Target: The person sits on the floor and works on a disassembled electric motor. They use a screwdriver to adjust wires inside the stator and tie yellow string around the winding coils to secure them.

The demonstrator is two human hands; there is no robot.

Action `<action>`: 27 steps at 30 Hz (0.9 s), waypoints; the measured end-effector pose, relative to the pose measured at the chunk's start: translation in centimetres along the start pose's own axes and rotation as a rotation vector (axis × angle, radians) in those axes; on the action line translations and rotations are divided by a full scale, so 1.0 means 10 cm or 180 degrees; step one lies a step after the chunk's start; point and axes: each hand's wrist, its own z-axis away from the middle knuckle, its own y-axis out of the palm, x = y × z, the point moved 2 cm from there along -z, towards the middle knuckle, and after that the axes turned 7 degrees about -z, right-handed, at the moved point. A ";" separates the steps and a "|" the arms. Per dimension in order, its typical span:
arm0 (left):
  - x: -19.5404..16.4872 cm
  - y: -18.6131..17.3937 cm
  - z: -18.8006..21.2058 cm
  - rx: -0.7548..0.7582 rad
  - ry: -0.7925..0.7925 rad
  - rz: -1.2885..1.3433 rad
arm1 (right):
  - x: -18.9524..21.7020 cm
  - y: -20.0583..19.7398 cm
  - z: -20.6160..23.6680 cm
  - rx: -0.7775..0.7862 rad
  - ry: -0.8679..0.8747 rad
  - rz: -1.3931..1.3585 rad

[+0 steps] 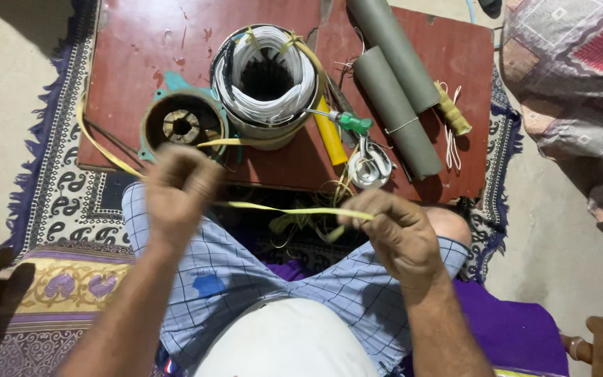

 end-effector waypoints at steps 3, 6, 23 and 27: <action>0.06 0.39 0.24 0.0921 -0.0806 0.0683 | 0.03 0.14 -0.08 -0.0302 -0.0251 -0.0220; -0.13 0.42 0.20 0.0571 -0.0571 -0.0377 | 0.04 0.22 -0.15 -0.0321 -0.0288 -0.0205; -1.40 0.49 0.21 0.1076 0.1826 -0.1678 | -0.05 0.55 -0.10 -0.0148 -0.0719 0.2505; -1.30 0.45 0.28 0.1403 0.1972 -0.1968 | 0.03 0.66 -0.11 0.0076 -0.0769 0.3154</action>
